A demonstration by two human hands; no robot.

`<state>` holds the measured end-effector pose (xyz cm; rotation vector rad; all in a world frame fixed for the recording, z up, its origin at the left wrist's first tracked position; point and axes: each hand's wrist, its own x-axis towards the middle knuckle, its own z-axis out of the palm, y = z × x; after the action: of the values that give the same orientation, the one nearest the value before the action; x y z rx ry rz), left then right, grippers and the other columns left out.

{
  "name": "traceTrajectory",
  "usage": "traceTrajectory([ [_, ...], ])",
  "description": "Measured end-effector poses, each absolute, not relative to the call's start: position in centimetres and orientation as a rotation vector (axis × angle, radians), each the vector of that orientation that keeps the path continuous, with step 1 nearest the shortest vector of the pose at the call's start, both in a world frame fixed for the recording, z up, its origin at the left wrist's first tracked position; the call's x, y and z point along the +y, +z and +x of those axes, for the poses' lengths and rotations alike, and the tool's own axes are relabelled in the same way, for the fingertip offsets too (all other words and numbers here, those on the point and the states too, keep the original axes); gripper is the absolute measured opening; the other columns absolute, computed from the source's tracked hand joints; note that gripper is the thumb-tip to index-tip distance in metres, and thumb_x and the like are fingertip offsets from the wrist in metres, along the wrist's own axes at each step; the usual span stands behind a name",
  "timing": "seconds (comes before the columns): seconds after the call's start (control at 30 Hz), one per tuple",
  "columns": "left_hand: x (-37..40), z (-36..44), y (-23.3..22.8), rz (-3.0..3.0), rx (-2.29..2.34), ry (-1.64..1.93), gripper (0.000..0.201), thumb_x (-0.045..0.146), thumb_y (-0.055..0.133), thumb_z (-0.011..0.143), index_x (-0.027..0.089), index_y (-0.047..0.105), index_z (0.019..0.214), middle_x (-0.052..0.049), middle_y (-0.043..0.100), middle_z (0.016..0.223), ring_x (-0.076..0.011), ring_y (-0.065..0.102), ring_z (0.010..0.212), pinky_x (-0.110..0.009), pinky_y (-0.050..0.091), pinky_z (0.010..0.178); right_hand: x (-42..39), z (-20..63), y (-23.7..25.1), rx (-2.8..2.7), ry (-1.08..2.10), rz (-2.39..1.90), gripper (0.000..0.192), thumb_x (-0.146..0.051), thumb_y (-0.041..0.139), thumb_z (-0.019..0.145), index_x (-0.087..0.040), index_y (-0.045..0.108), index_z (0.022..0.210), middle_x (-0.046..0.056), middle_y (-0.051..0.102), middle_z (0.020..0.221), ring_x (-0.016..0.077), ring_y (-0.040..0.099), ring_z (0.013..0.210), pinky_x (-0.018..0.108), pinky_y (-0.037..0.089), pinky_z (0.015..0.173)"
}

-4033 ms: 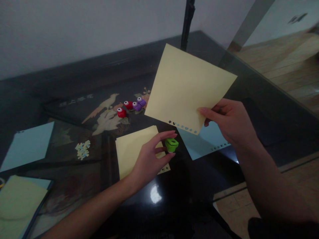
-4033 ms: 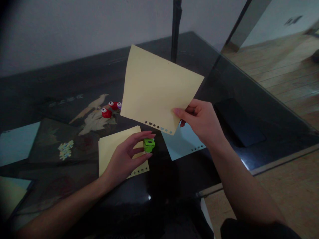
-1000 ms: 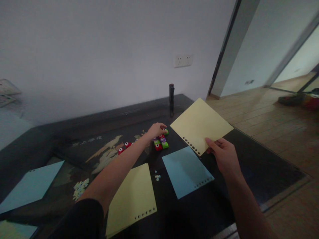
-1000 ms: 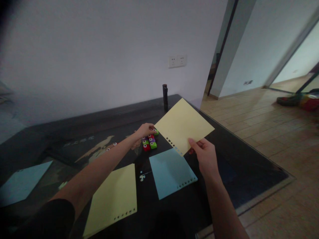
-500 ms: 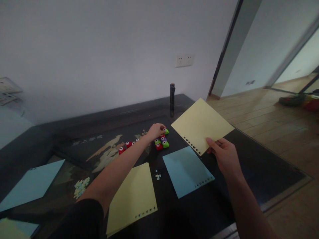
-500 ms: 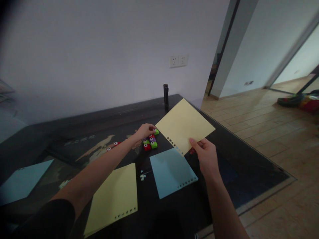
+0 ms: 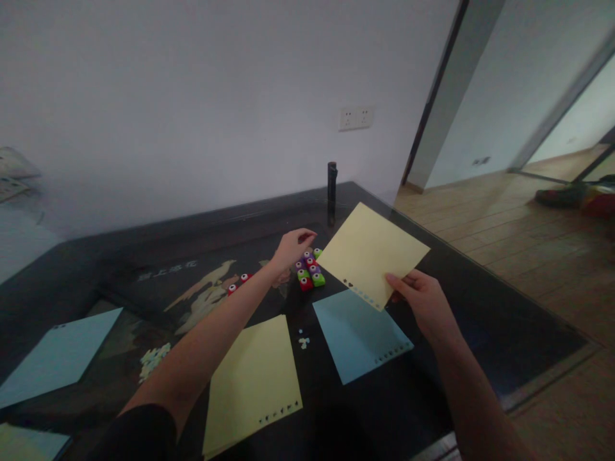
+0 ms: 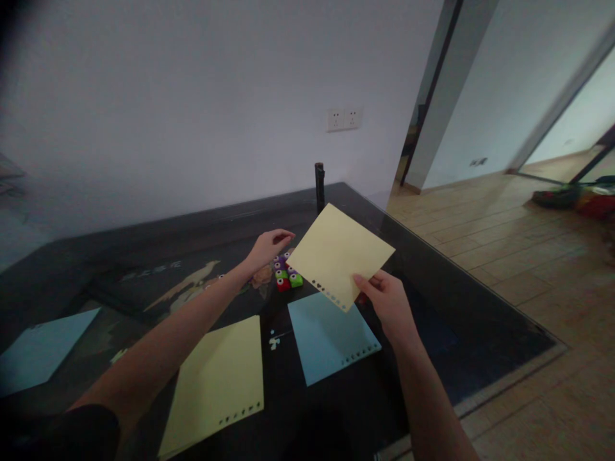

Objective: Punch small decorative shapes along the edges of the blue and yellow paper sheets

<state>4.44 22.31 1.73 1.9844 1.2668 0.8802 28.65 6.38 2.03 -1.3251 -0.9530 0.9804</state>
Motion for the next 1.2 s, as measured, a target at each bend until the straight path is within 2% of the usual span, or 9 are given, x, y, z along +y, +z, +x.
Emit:
traceTrajectory([
  [0.1, 20.2, 4.1, 3.1, 1.895, 1.12, 0.886, 0.029, 0.032, 0.047, 0.092, 0.016, 0.071, 0.097, -0.007, 0.074, 0.095, -0.0187, 0.067, 0.085, -0.03, 0.051, 0.078, 6.4, 28.4, 1.9, -1.052, 1.075, -1.362, 0.033, -0.044, 0.081, 0.055, -0.016, 0.072, 0.069, 0.005, 0.071, 0.063, 0.0153, 0.057, 0.052, 0.026, 0.042, 0.047],
  [0.23, 17.8, 3.9, 3.8, 1.806, 1.009, 0.868, 0.024, 0.031, 0.054, 0.089, 0.016, 0.069, 0.1, -0.007, 0.073, 0.093, -0.017, 0.066, 0.081, -0.027, 0.051, 0.072, 6.3, 27.9, 1.8, -1.139, 1.17, -1.367, 0.03, -0.042, 0.079, 0.058, -0.016, 0.074, 0.073, 0.006, 0.073, 0.067, 0.0149, 0.058, 0.053, 0.026, 0.042, 0.047],
  [0.37, 16.5, 3.1, 4.0, 1.74, 0.968, 0.875, 0.025, 0.021, 0.061, 0.082, 0.016, 0.065, 0.106, -0.007, 0.072, 0.09, -0.0157, 0.066, 0.076, -0.026, 0.051, 0.069, 6.2, 27.7, 1.6, -1.217, 1.269, -1.373, 0.027, -0.038, 0.079, 0.06, -0.016, 0.075, 0.073, 0.006, 0.073, 0.068, 0.0155, 0.06, 0.054, 0.025, 0.043, 0.049],
  [0.53, 15.0, 1.4, 4.1, 1.697, 0.956, 0.909, 0.024, 0.027, 0.053, 0.088, 0.017, 0.064, 0.107, -0.005, 0.069, 0.082, -0.0144, 0.064, 0.069, -0.026, 0.051, 0.064, 6.2, 27.5, 1.0, -1.301, 1.389, -1.376, 0.025, -0.035, 0.078, 0.063, -0.015, 0.076, 0.078, 0.006, 0.075, 0.071, 0.016, 0.063, 0.055, 0.026, 0.045, 0.05],
  [0.67, 13.8, 0.1, 3.4, 1.693, 0.985, 0.897, 0.029, 0.018, 0.063, 0.078, 0.016, 0.064, 0.107, -0.003, 0.067, 0.08, -0.0144, 0.065, 0.069, -0.027, 0.052, 0.066, 6.2, 27.3, 0.7, -1.376, 1.46, -1.389, 0.023, -0.034, 0.077, 0.066, -0.015, 0.076, 0.08, 0.007, 0.076, 0.075, 0.018, 0.067, 0.061, 0.027, 0.048, 0.054],
  [0.8, 13.0, -0.6, 2.1, 1.692, 1.004, 0.881, 0.032, 0.013, 0.063, 0.075, 0.017, 0.062, 0.107, -0.002, 0.067, 0.078, -0.0145, 0.066, 0.067, -0.028, 0.053, 0.066, 6.2, 27.3, 0.3, -1.428, 1.494, -1.393, 0.024, -0.032, 0.077, 0.066, -0.015, 0.075, 0.083, 0.007, 0.076, 0.082, 0.0212, 0.07, 0.07, 0.03, 0.052, 0.06],
  [1.0, 12.2, -0.4, 1.0, 1.672, 1.066, 0.855, 0.021, 0.015, 0.064, 0.075, 0.015, 0.059, 0.095, -0.001, 0.066, 0.078, -0.0133, 0.066, 0.06, -0.027, 0.054, 0.06, 6.1, 27.7, 0.5, -1.305, 1.502, -1.378, 0.038, -0.035, 0.078, 0.066, -0.016, 0.069, 0.099, 0.007, 0.076, 0.091, 0.0229, 0.071, 0.079, 0.032, 0.054, 0.066],
  [1.1, 11.9, 0.3, 1.0, 1.688, 1.107, 0.813, 0.012, 0.016, 0.063, 0.077, 0.016, 0.057, 0.088, 0.001, 0.065, 0.069, -0.0142, 0.066, 0.058, -0.027, 0.053, 0.058, 5.9, 28.4, 1.0, -1.272, 1.49, -1.431, 0.044, -0.035, 0.077, 0.067, -0.016, 0.064, 0.106, 0.008, 0.075, 0.089, 0.0212, 0.07, 0.075, 0.03, 0.054, 0.064],
  [1.2, 11.8, 1.2, 0.8, 1.733, 1.132, 0.738, 0.005, 0.018, 0.061, 0.079, 0.017, 0.056, 0.082, 0.001, 0.066, 0.062, -0.0155, 0.066, 0.057, -0.027, 0.052, 0.059, 5.9, 29.5, 1.3, -1.266, 1.418, -1.508, 0.059, -0.033, 0.079, 0.065, -0.017, 0.057, 0.118, 0.004, 0.074, 0.082, 0.0197, 0.069, 0.072, 0.028, 0.051, 0.062],
])
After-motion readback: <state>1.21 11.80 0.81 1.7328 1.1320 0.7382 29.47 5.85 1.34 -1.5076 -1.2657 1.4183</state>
